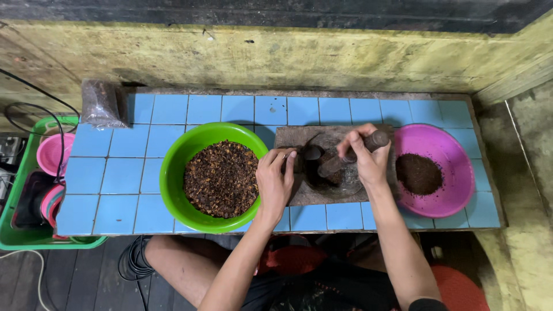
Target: The person uses a wooden pestle to grind cocoa beans in a stone mortar. They repeatedly scoop beans from a green bowl into the mortar, grind them, and transfer the ground material into a pink bowl.
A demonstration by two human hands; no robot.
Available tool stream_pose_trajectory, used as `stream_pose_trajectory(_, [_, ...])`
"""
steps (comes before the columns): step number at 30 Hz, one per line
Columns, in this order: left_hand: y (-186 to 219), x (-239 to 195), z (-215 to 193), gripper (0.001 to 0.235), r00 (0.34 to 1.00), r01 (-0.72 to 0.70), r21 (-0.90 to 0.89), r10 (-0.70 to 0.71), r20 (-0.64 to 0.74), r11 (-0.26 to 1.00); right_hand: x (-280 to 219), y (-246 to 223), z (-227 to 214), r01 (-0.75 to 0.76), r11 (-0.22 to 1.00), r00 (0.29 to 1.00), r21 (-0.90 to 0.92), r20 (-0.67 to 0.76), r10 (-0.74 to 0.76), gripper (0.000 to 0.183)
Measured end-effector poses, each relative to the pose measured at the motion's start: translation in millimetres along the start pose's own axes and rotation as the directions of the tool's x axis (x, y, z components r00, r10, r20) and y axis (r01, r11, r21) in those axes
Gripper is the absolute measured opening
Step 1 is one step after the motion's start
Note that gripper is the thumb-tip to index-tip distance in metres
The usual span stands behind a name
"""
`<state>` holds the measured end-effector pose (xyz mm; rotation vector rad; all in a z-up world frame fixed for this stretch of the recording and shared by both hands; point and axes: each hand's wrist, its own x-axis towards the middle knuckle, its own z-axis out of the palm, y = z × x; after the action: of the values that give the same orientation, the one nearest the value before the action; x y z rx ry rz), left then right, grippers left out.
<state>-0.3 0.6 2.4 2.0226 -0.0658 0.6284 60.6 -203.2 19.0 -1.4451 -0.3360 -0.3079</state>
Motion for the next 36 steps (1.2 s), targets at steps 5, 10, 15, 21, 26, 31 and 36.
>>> stream_pose_trajectory(5, [-2, 0, 6, 0.012, 1.0, -0.012, -0.003, 0.012, -0.014, 1.0, -3, 24, -30, -0.048, 0.986, 0.991, 0.158, 0.129, 0.028, 0.031])
stream_pose_trajectory(10, [1, 0, 1, 0.012, 1.0, -0.015, -0.001, 0.015, -0.01, 1.0, 9, -12, -19, -0.115, 0.961, 0.953, 0.253, 0.302, 0.034, 0.024])
stream_pose_trajectory(15, [-5, -4, 3, 0.012, 1.0, -0.014, 0.019, 0.015, -0.022, 1.0, 10, -48, 0, -0.058, 0.997, 0.955, -0.051, 0.29, 0.071, 0.04])
stream_pose_trajectory(21, [-6, -3, 5, 0.011, 1.0, -0.001, 0.0, 0.001, -0.031, 1.0, -10, 5, -11, 0.032, 0.978, 0.994, 0.205, 0.098, -0.053, 0.051])
stream_pose_trajectory(26, [-2, 3, 1, 0.011, 0.999, 0.003, -0.028, -0.005, -0.05, 1.0, -5, -37, 10, 0.116, 0.975, 0.993, 0.189, 0.007, -0.12, 0.052])
stream_pose_trajectory(31, [0, 4, 0, 0.013, 0.999, 0.014, -0.032, -0.016, -0.049, 0.999, -2, -63, 17, 0.192, 0.974, 0.979, 0.122, 0.044, -0.199, 0.052])
stream_pose_trajectory(36, [0, 2, -1, 0.013, 0.999, 0.023, -0.046, -0.024, -0.041, 0.999, -4, 28, -10, 0.105, 0.98, 0.994, 0.172, -0.002, -0.106, 0.048])
